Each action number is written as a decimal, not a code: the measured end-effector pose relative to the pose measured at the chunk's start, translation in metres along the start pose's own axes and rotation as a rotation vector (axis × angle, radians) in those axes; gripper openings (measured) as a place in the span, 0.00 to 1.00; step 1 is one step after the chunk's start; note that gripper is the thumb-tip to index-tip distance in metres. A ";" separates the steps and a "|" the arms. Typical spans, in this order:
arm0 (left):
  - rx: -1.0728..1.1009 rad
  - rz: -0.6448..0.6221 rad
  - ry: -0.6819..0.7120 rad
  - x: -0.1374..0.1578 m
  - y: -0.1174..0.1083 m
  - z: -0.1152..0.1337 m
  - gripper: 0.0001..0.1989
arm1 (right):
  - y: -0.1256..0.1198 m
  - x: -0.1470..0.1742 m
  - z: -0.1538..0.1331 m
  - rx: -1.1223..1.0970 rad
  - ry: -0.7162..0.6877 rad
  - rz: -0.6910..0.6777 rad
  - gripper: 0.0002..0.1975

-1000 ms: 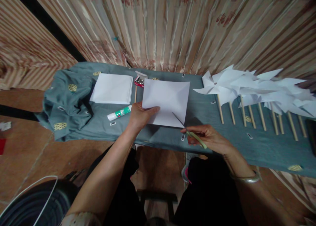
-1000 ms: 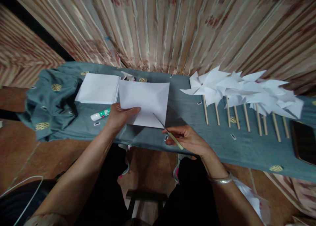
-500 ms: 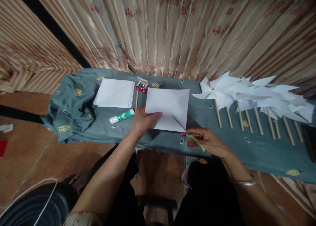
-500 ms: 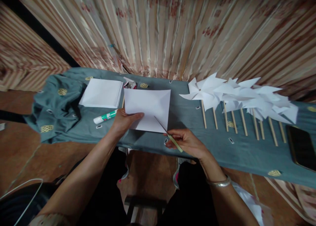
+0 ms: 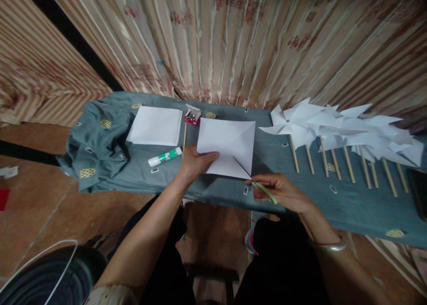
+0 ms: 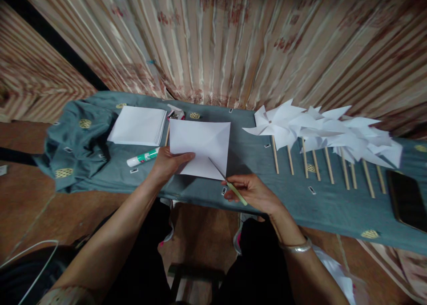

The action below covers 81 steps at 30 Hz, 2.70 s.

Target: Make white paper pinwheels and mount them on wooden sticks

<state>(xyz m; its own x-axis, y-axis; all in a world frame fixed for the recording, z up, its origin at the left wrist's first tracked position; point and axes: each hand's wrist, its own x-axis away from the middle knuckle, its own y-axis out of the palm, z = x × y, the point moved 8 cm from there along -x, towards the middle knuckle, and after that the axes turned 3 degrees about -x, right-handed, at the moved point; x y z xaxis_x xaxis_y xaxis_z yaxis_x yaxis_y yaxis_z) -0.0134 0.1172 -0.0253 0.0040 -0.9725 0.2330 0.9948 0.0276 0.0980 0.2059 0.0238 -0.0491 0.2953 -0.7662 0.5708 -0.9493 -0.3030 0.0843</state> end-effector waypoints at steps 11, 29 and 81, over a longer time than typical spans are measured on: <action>-0.005 -0.001 -0.004 0.002 0.001 0.001 0.15 | 0.002 0.002 -0.002 0.010 0.008 -0.013 0.26; 0.045 -0.071 -0.038 0.006 0.010 -0.009 0.13 | 0.013 0.007 -0.017 0.054 -0.024 -0.026 0.24; 0.046 -0.096 -0.056 0.009 0.014 -0.010 0.18 | 0.006 0.005 -0.008 0.028 0.027 -0.005 0.21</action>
<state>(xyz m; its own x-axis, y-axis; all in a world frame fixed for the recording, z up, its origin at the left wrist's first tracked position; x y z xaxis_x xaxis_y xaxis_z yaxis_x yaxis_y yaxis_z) 0.0020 0.1063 -0.0311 -0.0979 -0.9568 0.2736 0.9846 -0.0531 0.1668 0.2008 0.0222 -0.0392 0.2967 -0.7488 0.5926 -0.9442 -0.3228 0.0649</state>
